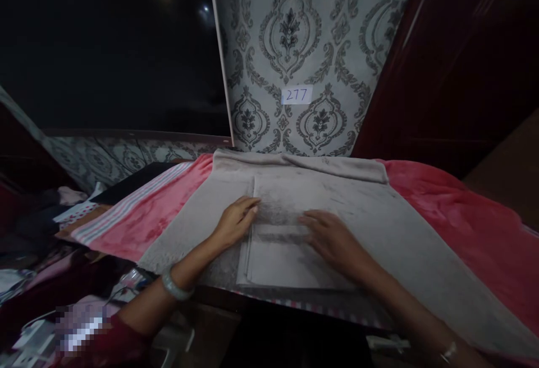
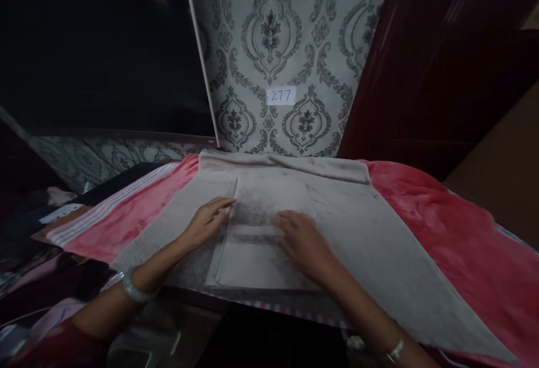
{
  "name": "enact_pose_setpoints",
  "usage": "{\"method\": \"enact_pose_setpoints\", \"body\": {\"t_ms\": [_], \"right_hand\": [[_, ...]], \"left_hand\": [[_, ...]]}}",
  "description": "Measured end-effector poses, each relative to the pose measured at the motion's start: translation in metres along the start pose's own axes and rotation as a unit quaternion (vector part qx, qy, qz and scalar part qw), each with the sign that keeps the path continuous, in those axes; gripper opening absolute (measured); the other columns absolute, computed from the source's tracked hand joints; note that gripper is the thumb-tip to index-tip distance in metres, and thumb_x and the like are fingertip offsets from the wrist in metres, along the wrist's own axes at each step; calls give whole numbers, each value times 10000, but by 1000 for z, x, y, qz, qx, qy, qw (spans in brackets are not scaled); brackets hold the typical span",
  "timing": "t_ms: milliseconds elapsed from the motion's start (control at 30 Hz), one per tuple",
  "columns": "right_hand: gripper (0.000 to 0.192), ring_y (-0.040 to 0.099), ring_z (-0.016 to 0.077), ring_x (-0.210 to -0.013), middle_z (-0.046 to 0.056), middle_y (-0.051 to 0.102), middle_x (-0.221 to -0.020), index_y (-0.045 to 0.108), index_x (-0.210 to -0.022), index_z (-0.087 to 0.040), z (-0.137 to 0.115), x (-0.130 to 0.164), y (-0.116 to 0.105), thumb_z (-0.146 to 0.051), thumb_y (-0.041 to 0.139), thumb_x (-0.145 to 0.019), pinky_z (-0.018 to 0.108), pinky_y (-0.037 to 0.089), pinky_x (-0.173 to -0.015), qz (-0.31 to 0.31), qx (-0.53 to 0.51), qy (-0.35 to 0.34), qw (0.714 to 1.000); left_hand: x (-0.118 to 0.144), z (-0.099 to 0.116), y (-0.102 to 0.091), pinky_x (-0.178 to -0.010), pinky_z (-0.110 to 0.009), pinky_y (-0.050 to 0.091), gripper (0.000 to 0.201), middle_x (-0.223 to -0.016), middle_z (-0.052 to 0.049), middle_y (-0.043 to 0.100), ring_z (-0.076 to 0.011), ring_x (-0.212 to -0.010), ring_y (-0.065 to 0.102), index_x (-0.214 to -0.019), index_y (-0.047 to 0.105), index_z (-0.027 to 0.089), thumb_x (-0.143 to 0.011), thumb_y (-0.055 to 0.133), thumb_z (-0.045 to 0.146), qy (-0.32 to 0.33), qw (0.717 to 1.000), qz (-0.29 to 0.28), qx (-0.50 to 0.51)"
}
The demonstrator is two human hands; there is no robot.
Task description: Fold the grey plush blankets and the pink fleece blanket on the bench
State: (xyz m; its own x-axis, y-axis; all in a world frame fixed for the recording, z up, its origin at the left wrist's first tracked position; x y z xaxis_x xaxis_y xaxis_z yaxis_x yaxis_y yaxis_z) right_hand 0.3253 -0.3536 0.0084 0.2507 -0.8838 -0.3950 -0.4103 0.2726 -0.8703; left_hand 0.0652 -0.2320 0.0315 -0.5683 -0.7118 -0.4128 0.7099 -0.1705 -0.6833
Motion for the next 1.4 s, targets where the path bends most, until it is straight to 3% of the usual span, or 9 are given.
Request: {"method": "enact_pose_setpoints", "body": {"t_ms": [133, 267, 533, 767, 867, 1033, 1167, 1300, 1400], "right_hand": [[577, 265, 291, -1486, 103, 368, -1592, 445, -1515, -255, -48, -45, 28, -532, 481, -1010, 569, 193, -1206, -136, -22, -153, 979], [662, 125, 284, -1528, 71, 219, -1653, 325, -1575, -279, -56, -49, 58, -615, 414, -1012, 566, 68, -1226, -220, -78, -209, 950], [647, 62, 249, -1538, 26, 156, -1668, 272, -1589, -328, -52, -44, 60, -585, 434, -1018, 519, -18, -1239, -247, -147, -172, 942], [646, 19, 226, -1540, 1, 108, -1674, 248, -1594, -338, -50, -45, 62, -589, 418, -1023, 494, -66, -1237, -251, -164, -161, 941], [646, 16, 218, -1540, 3, 116, -1673, 248, -1594, -330, -50, -45, 61, -601, 393, -1026, 493, -47, -1239, -248, -159, -165, 941], [642, 62, 226, -1538, 14, 155, -1668, 272, -1588, -325, -51, -46, 62, -592, 418, -1022, 496, 10, -1243, -233, -131, -174, 948], [686, 97, 228, -1535, 43, 217, -1654, 289, -1586, -294, -51, -47, 55, -617, 448, -1002, 484, 41, -1243, -223, -136, -177, 949], [689, 141, 223, -1528, 52, 301, -1627, 310, -1580, -266, -49, -45, 37, -616, 445, -1003, 475, 74, -1244, -199, -144, -165, 955], [670, 130, 239, -1530, 43, 277, -1636, 315, -1577, -288, -47, -41, 34, -605, 457, -1004, 501, 44, -1241, -213, -147, -184, 948]], "left_hand": [[-56, 1, 32, -1230, -425, 251, 564, -1596, -83, 398, -221, -1495, 314, -1497, 454, 217, -1025, 298, 483, 87, 982, -159, -46], [-89, -35, 66, -1235, -569, 88, 627, -1662, -95, 224, -274, -1546, 147, -1565, 315, 247, -1011, 342, 538, 74, 935, -286, -197], [-138, -95, 72, -1228, -559, 101, 652, -1677, -83, 179, -286, -1545, 149, -1577, 284, 294, -999, 303, 595, 29, 933, -247, -261], [-168, -116, 74, -1215, -440, 223, 574, -1620, -28, 363, -214, -1489, 307, -1559, 329, 320, -1024, 232, 505, -10, 940, -238, -245], [-174, -120, 73, -1211, -504, 221, 544, -1623, -16, 358, -246, -1493, 295, -1525, 394, 341, -1026, 218, 465, -29, 939, -231, -253], [-180, -114, 68, -1149, -688, 201, 546, -1628, -77, 336, -345, -1490, 291, -1496, 441, 319, -1024, 202, 454, -71, 938, -206, -269], [-177, -89, 59, -1162, -688, 152, 590, -1629, -152, 309, -365, -1503, 254, -1527, 394, 223, -1016, 261, 485, -69, 942, -171, -280], [-157, -46, 69, -1232, -523, 122, 581, -1654, -58, 278, -247, -1540, 177, -1548, 355, 299, -1023, 256, 527, 92, 941, -251, -208], [-137, -23, 89, -1237, -521, 78, 589, -1654, -13, 280, -232, -1546, 155, -1555, 327, 356, -1018, 234, 578, 200, 908, -342, -139]]}}
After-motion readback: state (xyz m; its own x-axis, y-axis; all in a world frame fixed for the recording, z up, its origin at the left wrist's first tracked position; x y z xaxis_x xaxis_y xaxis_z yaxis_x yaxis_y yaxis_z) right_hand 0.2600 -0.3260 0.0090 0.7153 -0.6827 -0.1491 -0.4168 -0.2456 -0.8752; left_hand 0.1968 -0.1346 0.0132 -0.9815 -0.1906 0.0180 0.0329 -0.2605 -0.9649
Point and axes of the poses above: each hand's wrist, its own x-axis away from the middle knuckle, its own y-axis out of the palm, z = x × y, the point moved 2 cm from there along -x, towards the middle knuckle
